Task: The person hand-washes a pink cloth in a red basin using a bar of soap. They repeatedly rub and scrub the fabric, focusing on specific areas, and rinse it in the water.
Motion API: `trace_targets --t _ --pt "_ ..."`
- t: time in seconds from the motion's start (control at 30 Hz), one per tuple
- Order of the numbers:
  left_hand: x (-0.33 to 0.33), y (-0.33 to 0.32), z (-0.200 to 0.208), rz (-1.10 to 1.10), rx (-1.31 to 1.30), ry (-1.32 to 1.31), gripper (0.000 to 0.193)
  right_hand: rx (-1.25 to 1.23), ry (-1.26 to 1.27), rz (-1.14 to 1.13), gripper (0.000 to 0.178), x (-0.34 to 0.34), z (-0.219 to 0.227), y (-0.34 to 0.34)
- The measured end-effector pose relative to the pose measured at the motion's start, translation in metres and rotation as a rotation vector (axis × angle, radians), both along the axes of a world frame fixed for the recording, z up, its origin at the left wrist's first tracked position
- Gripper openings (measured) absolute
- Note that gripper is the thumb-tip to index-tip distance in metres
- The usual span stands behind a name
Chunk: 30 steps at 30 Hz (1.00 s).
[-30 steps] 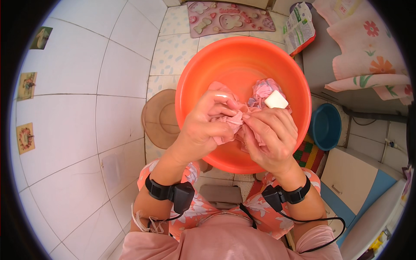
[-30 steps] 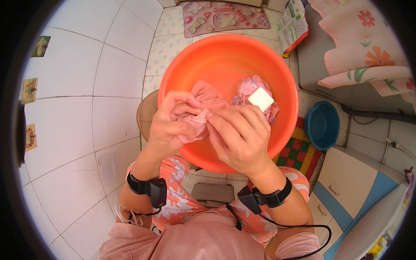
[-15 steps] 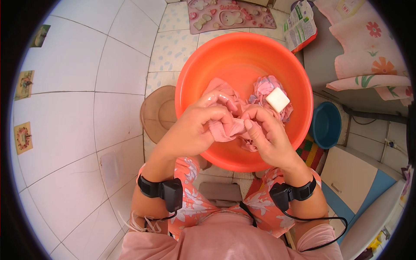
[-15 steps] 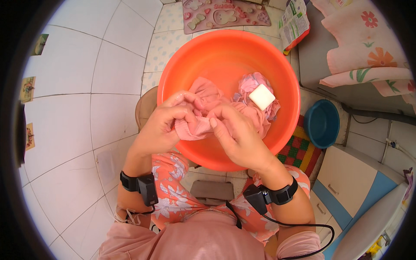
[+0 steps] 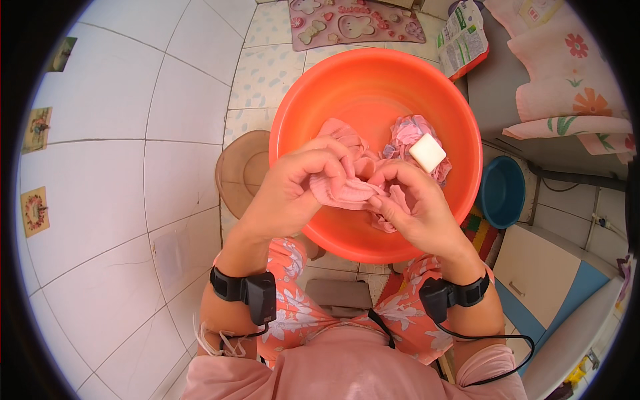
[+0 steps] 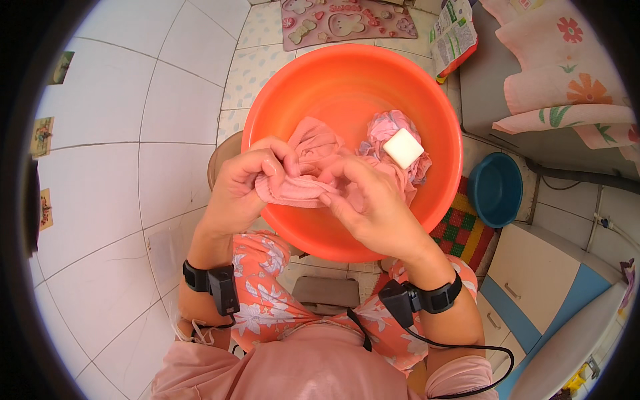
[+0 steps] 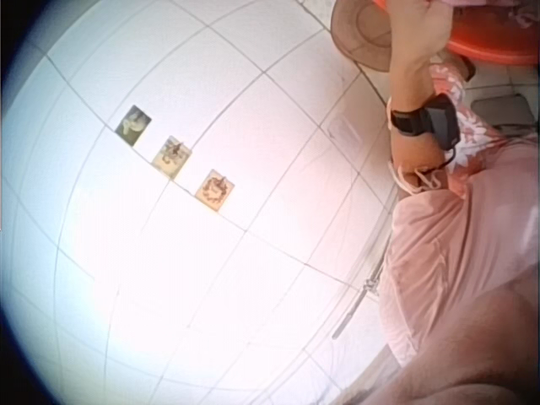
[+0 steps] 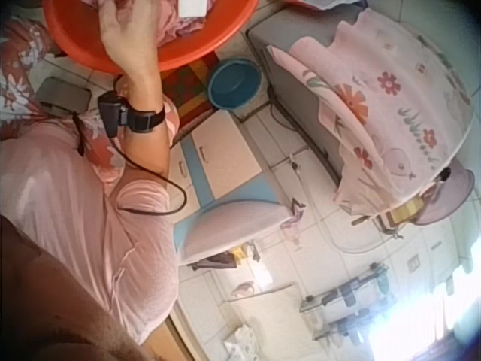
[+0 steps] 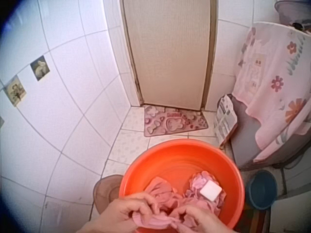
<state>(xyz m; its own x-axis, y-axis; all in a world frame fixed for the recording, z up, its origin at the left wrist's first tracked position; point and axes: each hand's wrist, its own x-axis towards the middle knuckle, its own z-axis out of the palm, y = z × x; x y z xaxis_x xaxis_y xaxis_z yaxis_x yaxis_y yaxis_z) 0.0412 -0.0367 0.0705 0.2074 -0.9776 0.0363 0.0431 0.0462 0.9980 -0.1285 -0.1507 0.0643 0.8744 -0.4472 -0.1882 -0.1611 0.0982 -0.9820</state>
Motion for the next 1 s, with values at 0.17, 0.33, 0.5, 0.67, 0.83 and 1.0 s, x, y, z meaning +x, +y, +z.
trace_targets --t 0.17,0.33,0.5,0.67,0.83,1.0 --pt "-0.002 0.000 0.002 0.020 -0.019 -0.120 0.016 -0.730 -0.315 -0.231 0.018 0.006 -0.010 -0.003" --pt "-0.005 -0.002 -0.004 0.051 -0.117 -0.441 0.019 -0.866 -0.394 -0.317 0.024 0.005 -0.012 -0.003" --pt "-0.010 -0.010 -0.011 0.210 -0.287 -0.765 0.030 -1.009 -0.486 -0.317 0.028 0.007 -0.014 -0.002" --pt "-0.007 -0.006 -0.013 0.321 -0.530 -0.866 0.024 -1.050 -0.521 -0.324 0.029 0.008 -0.015 0.000" --pt "-0.007 -0.002 -0.013 0.358 -0.619 -0.915 0.019 -1.032 -0.546 -0.320 0.029 0.010 -0.013 0.002" --pt "-0.010 -0.005 -0.015 0.386 -0.645 -0.904 0.017 -1.037 -0.550 -0.317 0.028 0.008 -0.013 -0.001"
